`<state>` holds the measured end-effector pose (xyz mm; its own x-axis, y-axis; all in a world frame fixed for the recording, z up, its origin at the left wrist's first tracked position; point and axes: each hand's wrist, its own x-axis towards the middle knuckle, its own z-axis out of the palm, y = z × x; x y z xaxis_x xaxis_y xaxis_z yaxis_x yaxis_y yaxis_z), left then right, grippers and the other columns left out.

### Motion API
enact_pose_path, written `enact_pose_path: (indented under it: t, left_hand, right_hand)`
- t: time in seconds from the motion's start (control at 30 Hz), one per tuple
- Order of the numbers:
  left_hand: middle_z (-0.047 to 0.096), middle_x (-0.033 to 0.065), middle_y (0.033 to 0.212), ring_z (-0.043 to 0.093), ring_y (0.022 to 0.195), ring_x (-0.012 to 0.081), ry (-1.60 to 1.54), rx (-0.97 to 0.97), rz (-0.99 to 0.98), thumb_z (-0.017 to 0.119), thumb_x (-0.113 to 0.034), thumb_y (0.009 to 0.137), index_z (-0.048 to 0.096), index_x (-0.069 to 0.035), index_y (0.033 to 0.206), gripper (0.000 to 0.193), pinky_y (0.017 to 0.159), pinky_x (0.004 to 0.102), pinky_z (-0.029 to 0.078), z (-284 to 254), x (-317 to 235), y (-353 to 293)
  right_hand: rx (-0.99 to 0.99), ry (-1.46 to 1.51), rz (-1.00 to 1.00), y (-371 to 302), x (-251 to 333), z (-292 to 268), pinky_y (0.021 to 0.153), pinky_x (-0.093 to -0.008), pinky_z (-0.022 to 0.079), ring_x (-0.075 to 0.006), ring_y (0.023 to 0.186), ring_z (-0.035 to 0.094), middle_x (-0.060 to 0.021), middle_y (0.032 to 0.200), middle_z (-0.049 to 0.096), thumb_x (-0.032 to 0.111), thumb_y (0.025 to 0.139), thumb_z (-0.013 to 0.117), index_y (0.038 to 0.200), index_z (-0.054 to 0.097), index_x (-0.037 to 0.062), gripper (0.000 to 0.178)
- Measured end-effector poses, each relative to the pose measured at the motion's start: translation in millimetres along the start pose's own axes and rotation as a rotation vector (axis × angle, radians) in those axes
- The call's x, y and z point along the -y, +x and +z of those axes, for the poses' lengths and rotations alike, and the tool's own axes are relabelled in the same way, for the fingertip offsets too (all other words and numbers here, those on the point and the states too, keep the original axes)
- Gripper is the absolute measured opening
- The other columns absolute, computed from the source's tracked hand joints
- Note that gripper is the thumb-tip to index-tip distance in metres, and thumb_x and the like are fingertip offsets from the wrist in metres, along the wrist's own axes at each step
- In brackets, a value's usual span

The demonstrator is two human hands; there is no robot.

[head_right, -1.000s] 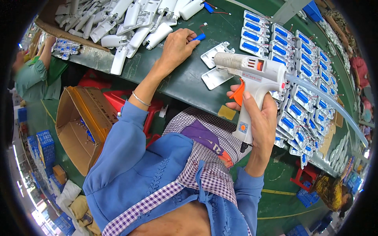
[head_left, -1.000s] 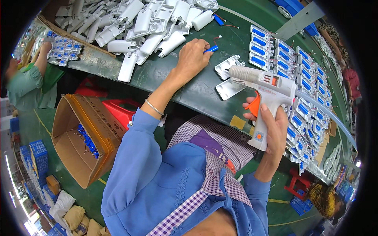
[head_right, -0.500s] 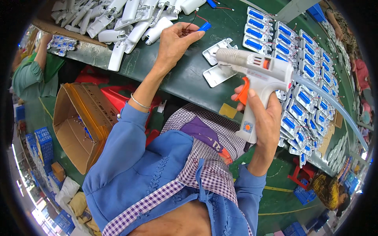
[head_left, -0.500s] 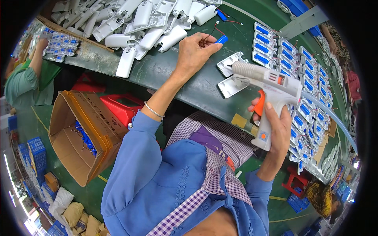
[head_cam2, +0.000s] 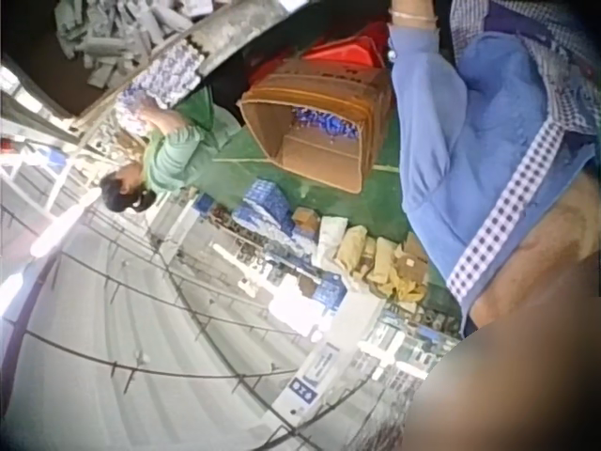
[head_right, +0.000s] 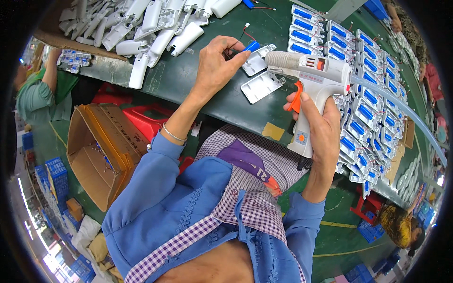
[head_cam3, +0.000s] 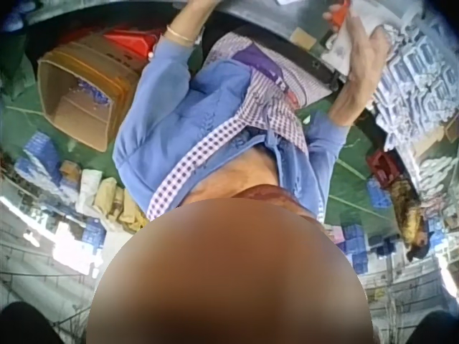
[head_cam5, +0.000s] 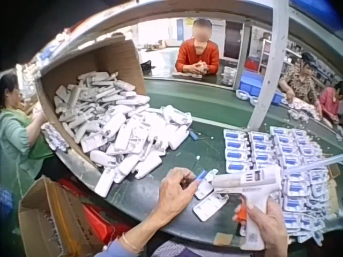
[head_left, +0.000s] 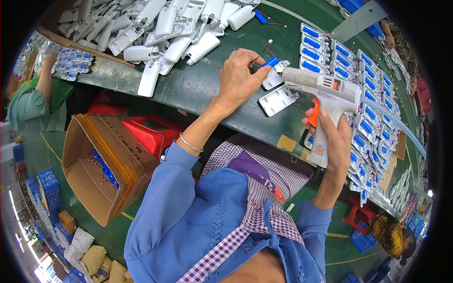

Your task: The recorder is assembling electronic units by applying hot glue to plastic cases and then inserting blue batteries into them.

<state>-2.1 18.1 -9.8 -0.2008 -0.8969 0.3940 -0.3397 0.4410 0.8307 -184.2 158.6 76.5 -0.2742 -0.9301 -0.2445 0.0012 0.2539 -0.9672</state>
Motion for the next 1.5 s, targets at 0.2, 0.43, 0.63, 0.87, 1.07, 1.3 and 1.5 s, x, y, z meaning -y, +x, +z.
enact_pose_path:
  t: [0.2, 0.43, 0.63, 0.87, 1.07, 1.3, 1.5]
  left_hand:
    - [0.063, 0.0093, 0.091, 0.059, 0.077, 0.0180, 0.040, 0.038, 0.012, 0.073, -0.014, 0.071, 0.068, 0.001, 0.083, 0.020, 0.066, 0.0300, 0.048, 6, -1, -3]
    - [0.060, 0.0083, 0.101, 0.058, 0.096, 0.0249, 0.192, 0.127, 0.052, 0.073, -0.016, 0.071, 0.069, 0.001, 0.082, 0.020, 0.075, 0.0369, 0.048, 14, -2, -4]
    - [0.059, 0.0079, 0.100, 0.059, 0.095, 0.0255, 0.268, 0.145, 0.032, 0.072, -0.016, 0.072, 0.069, 0.000, 0.082, 0.019, 0.075, 0.0388, 0.049, 17, -2, -6]
    - [0.059, 0.0104, 0.097, 0.059, 0.093, 0.0280, 0.284, 0.185, 0.004, 0.071, -0.014, 0.073, 0.067, 0.002, 0.082, 0.018, 0.076, 0.0403, 0.048, 17, -10, -5]
    - [0.059, 0.0132, 0.095, 0.059, 0.091, 0.0301, 0.255, 0.156, 0.041, 0.070, -0.012, 0.072, 0.065, 0.003, 0.081, 0.018, 0.078, 0.0406, 0.048, 19, -3, -5]
    - [0.059, 0.0156, 0.092, 0.058, 0.091, 0.0319, 0.215, 0.150, 0.047, 0.069, -0.010, 0.072, 0.064, 0.005, 0.080, 0.017, 0.080, 0.0409, 0.047, 19, -3, -7]
    - [0.059, 0.0157, 0.092, 0.057, 0.090, 0.0324, 0.176, 0.214, 0.075, 0.068, -0.009, 0.073, 0.063, 0.004, 0.081, 0.016, 0.079, 0.0405, 0.046, 15, 3, -3]
  right_hand:
    - [-0.023, 0.109, 0.017, -9, 0, -3, 0.067, -0.0289, 0.052, -0.0221, 0.084, 0.064, -0.0190, 0.102, 0.064, 0.013, 0.096, 0.048, 0.122, 0.047, -0.0077, 0.033]
    - [-0.048, 0.215, -0.044, -22, 6, -1, 0.074, -0.0357, 0.059, -0.0297, 0.093, 0.065, -0.0241, 0.107, 0.062, 0.012, 0.095, 0.047, 0.125, 0.043, -0.0099, 0.037]
    - [-0.055, 0.207, -0.048, -26, 8, 4, 0.072, -0.0356, 0.059, -0.0295, 0.092, 0.066, -0.0243, 0.105, 0.062, 0.012, 0.095, 0.047, 0.123, 0.044, -0.0105, 0.036]
    - [-0.040, 0.200, -0.067, -20, 9, 5, 0.071, -0.0347, 0.059, -0.0289, 0.090, 0.066, -0.0234, 0.105, 0.062, 0.013, 0.096, 0.048, 0.122, 0.046, -0.0107, 0.035]
    - [0.005, 0.123, -0.020, -3, 8, 5, 0.070, -0.0297, 0.056, -0.0248, 0.089, 0.065, -0.0203, 0.104, 0.063, 0.015, 0.096, 0.049, 0.125, 0.045, -0.0081, 0.037]
    - [-0.018, 0.070, 0.015, 0, 7, 6, 0.066, -0.0273, 0.051, -0.0190, 0.080, 0.064, -0.0174, 0.099, 0.065, 0.016, 0.096, 0.050, 0.120, 0.048, -0.0075, 0.034]
    - [0.007, 0.021, -0.012, -3, 8, 5, 0.066, -0.0271, 0.047, -0.0174, 0.077, 0.062, -0.0157, 0.096, 0.065, 0.016, 0.096, 0.050, 0.119, 0.049, -0.0072, 0.033]
